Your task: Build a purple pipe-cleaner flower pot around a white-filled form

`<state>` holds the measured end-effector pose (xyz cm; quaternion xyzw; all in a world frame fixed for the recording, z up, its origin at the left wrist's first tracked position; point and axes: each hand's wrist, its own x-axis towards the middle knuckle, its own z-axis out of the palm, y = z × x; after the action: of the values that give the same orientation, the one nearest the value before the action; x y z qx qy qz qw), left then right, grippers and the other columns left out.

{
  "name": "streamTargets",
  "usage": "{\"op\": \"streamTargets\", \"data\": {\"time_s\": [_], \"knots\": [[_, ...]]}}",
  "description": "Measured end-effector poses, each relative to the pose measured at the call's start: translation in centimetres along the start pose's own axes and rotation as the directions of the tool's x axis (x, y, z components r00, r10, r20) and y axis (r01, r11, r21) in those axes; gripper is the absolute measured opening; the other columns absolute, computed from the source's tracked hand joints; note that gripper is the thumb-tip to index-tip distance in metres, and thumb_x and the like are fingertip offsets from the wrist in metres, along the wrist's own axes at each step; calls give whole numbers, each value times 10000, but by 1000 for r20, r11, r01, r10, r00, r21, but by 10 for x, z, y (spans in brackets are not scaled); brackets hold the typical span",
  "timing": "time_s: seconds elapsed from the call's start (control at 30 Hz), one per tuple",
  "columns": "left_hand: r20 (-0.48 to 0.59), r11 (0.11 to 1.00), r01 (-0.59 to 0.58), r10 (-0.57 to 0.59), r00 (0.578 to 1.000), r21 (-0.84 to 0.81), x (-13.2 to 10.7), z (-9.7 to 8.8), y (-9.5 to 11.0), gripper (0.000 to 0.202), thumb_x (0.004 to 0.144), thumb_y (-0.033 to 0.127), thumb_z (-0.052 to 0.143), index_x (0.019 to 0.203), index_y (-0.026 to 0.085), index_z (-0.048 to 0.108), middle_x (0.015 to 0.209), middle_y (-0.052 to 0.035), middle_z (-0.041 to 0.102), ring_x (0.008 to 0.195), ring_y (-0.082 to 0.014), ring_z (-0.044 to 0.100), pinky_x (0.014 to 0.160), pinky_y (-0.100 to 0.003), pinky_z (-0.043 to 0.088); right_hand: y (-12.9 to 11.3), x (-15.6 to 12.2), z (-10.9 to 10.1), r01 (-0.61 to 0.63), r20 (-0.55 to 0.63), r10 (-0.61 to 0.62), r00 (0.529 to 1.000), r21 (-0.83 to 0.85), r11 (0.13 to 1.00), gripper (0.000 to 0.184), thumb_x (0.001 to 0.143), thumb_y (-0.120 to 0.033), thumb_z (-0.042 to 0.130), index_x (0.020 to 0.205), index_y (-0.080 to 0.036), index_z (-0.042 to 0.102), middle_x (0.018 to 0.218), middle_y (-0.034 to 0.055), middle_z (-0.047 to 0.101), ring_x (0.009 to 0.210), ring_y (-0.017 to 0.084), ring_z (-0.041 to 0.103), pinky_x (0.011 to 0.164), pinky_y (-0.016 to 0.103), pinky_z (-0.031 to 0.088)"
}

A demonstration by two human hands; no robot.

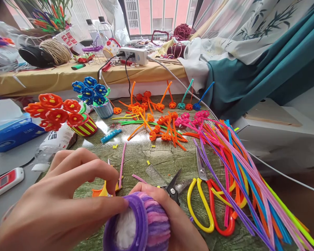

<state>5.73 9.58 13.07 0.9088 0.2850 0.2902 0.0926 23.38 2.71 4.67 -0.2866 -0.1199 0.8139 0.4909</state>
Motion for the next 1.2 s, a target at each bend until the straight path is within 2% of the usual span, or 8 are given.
{"op": "streamTargets", "data": {"time_s": [0.1,0.17,0.37,0.53,0.7,0.9,1.03,1.2], "knots": [[10,1000,-17,17,1000,17,1,-2,0,247,976,160,570,826,304,703,925,75,644,839,-141,483,830,-335,297,-1,2,2,-165,49,160,986,123,979,257,837,-464,774,838,-208,750,751,-3,600,691,128,540,734,246,515],[31,999,-18,17,999,35,0,-3,-1,235,951,111,584,855,297,692,937,58,637,863,-151,475,842,-336,303,-3,3,3,-201,62,194,979,163,966,286,795,-483,806,845,-208,748,763,-5,590,675,128,516,740,251,502],[20,998,39,-40,999,52,-5,-5,1,182,960,142,616,849,283,647,911,41,610,886,-161,461,831,-337,319,-2,3,1,-175,20,174,985,112,978,288,807,-540,764,828,-255,740,758,8,618,658,172,516,750,320,493],[19,996,84,-85,996,27,-7,-4,1,177,956,139,617,876,293,651,935,43,600,895,-160,461,821,-334,323,-1,5,-1,-213,88,203,975,124,969,287,817,-519,768,898,-245,772,778,-9,632,688,146,536,775,271,483],[32,998,66,-66,997,-19,-6,-3,-2,182,980,166,590,917,320,665,922,46,604,910,-161,450,792,-318,336,-3,9,-5,-184,95,174,980,110,977,281,853,-499,757,1006,-268,806,782,-4,673,726,157,556,753,262,486],[96,994,76,-69,993,-73,-4,-5,-6,193,960,152,603,880,305,690,927,22,630,900,-161,498,783,-321,386,-4,14,-5,-177,74,178,981,-16,984,316,794,-578,773,821,-264,783,760,1,661,691,179,557,756,303,494],[124,992,70,-57,991,-109,-1,-5,-10,215,975,165,588,847,303,693,911,29,626,894,-153,501,776,-321,379,-5,16,-5,-201,71,202,977,-24,979,316,780,-575,782,824,-261,770,759,-2,651,687,174,548,773,306,487],[191,993,65,-46,980,-96,1,-6,-10,199,978,173,595,875,304,704,962,34,634,938,-158,501,886,-335,378,-6,18,-5,-205,41,206,978,-39,978,346,755,-588,796,817,-249,767,736,0,632,651,168,506,719,301,464]]}}
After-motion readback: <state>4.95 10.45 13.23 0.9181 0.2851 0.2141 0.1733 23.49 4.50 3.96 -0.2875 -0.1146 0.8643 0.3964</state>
